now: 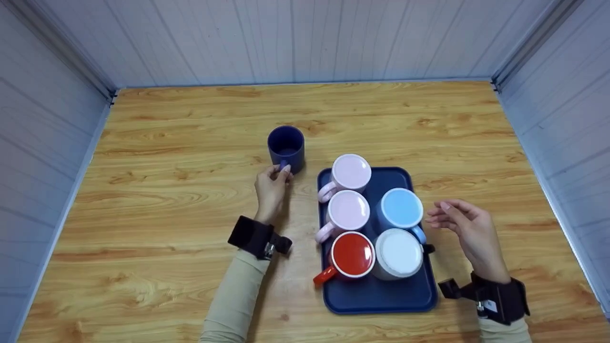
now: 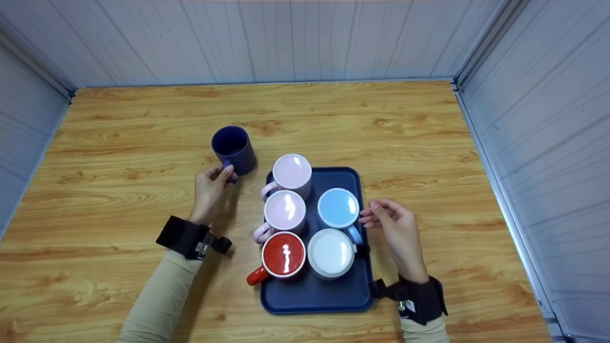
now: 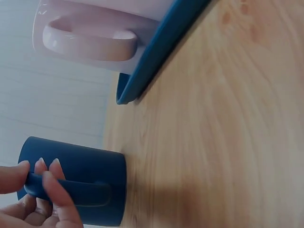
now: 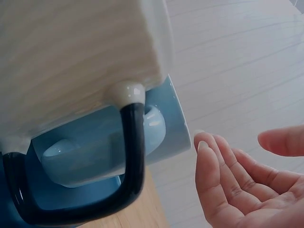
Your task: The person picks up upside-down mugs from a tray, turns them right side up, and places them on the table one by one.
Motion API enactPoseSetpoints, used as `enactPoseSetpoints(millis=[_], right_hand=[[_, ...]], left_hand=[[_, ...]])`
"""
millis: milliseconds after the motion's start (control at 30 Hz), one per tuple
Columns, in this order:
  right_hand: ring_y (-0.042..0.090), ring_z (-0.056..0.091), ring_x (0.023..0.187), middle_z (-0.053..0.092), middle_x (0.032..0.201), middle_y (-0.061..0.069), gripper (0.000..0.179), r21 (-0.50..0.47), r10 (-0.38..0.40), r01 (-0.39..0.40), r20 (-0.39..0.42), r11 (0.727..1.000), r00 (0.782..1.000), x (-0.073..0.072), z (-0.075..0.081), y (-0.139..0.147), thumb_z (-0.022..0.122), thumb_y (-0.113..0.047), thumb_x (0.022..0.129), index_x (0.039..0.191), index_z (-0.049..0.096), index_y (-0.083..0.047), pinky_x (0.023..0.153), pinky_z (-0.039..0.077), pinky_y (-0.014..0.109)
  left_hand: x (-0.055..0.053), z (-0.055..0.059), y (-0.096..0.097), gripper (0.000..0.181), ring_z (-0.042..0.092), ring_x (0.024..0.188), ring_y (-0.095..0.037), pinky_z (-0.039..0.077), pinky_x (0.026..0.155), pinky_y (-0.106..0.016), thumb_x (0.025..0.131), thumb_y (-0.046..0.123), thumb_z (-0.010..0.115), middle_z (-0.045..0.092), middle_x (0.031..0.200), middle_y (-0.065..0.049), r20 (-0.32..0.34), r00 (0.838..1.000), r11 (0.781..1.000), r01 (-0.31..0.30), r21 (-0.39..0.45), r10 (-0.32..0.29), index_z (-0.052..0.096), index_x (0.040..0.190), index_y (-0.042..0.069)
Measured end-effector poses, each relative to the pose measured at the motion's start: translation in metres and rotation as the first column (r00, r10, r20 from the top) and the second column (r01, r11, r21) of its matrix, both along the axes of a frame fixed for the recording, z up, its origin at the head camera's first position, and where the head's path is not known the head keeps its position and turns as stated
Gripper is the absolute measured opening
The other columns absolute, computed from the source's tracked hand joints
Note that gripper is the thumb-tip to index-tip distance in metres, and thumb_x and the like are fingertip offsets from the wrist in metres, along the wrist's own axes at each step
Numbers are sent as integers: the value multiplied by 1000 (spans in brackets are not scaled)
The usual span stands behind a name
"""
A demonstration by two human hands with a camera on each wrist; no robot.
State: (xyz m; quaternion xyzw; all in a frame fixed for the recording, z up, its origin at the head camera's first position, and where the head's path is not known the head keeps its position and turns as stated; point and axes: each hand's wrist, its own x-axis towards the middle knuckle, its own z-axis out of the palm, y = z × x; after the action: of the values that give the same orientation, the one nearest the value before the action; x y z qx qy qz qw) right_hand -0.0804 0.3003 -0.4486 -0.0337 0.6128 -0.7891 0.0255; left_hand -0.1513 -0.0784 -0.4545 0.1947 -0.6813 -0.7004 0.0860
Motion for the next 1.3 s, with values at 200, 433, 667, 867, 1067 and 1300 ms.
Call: enactPoseSetpoints(millis=[200,433,667,867,1067,1300], right_hand=[[32,65,72,65,86,25,21,26,7,-7,-22,1000,1000,3,8,-3,51,-2,92,103,58,14,62,53,35],[28,65,71,66,85,21,26,97,-34,34,-2,995,999,6,18,-11,56,-8,91,103,57,15,62,53,35],[36,64,75,63,90,29,26,87,-29,29,-8,996,1000,-13,-39,24,54,-5,91,107,56,15,63,53,40],[39,63,76,61,93,32,28,61,-25,25,-7,998,1000,-19,-59,32,54,-5,91,110,54,16,63,52,42],[32,65,74,65,88,25,20,-37,53,-55,-42,998,998,-6,-12,6,53,0,90,104,58,14,63,53,35],[32,65,75,64,88,26,23,23,43,-42,-37,999,998,-1,-3,-2,55,-3,90,104,57,15,63,53,35]], left_hand=[[8,-2,1,17,59,78,-23,46,68,-26,85,5,63,63,85,-14,-5,1000,991,-20,-134,19,61,98,-5],[19,-5,6,19,53,89,-24,43,79,-30,83,0,63,54,94,-13,-86,994,977,-85,-195,69,51,98,-3],[29,-3,11,10,52,79,-21,41,69,-27,84,0,62,54,83,-9,-192,978,965,-120,-233,75,54,90,-2],[33,1,21,6,55,75,-19,43,68,-26,85,2,61,60,79,-9,-167,986,974,-19,-224,-19,58,86,-2],[35,5,30,9,58,78,-22,46,70,-29,86,4,61,62,82,-12,-176,972,961,107,-254,-154,60,90,-4],[35,7,41,18,59,84,-22,48,74,-29,88,10,59,63,91,-13,-85,943,929,298,-220,-323,60,99,-4]])
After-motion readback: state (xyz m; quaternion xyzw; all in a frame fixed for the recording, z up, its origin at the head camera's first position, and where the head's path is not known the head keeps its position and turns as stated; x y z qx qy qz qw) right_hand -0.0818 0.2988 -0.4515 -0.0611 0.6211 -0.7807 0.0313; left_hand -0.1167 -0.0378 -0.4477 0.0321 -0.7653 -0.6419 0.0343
